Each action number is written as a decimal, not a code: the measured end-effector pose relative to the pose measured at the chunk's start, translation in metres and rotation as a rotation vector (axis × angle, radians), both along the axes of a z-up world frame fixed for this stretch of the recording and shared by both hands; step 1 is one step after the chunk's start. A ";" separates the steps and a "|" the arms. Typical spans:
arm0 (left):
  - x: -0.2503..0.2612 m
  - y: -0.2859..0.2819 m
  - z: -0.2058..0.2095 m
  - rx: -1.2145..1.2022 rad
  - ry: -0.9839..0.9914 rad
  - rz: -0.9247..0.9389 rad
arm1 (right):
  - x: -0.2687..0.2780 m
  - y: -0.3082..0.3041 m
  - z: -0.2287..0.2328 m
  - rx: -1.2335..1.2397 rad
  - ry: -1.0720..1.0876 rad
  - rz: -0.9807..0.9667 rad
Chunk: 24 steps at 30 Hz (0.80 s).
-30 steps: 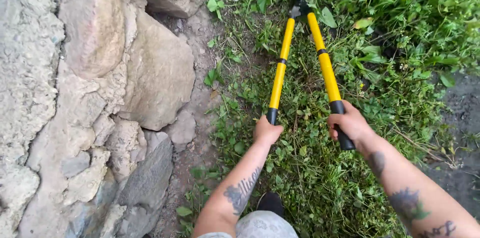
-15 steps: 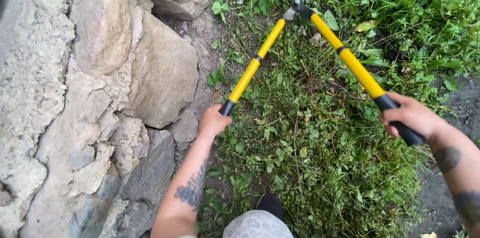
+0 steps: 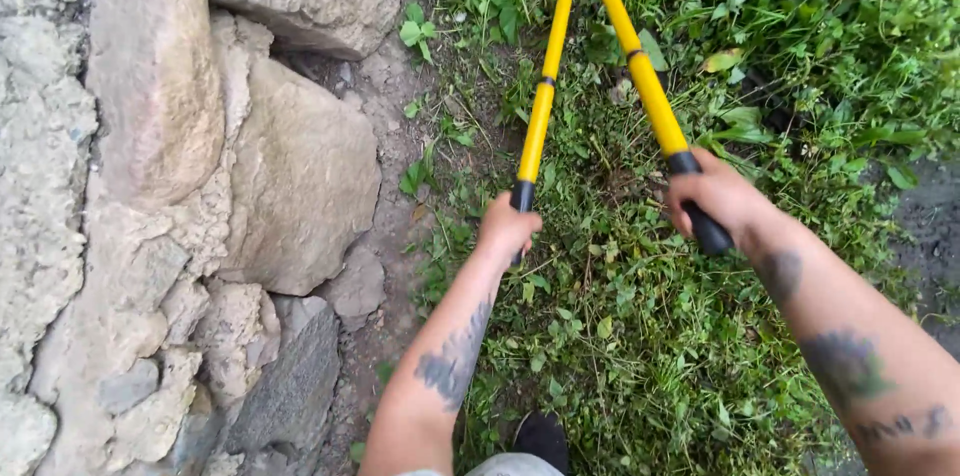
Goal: Trim weeds and grass growing along a stone wall using handheld garden shears.
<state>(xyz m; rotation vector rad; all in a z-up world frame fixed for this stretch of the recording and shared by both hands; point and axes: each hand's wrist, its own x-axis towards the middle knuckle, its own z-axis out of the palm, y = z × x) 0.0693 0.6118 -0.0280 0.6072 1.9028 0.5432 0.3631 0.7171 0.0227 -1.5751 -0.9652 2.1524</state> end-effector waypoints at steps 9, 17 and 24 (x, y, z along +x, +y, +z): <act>-0.124 -0.083 -0.003 -0.091 0.257 -0.074 | 0.129 0.007 -0.039 -0.108 -0.102 0.227; -0.003 -0.003 -0.003 0.096 0.038 0.070 | -0.031 0.002 0.006 0.061 0.143 -0.057; -0.014 -0.091 0.015 -0.078 0.229 -0.277 | 0.091 -0.107 0.018 -0.115 -0.120 0.010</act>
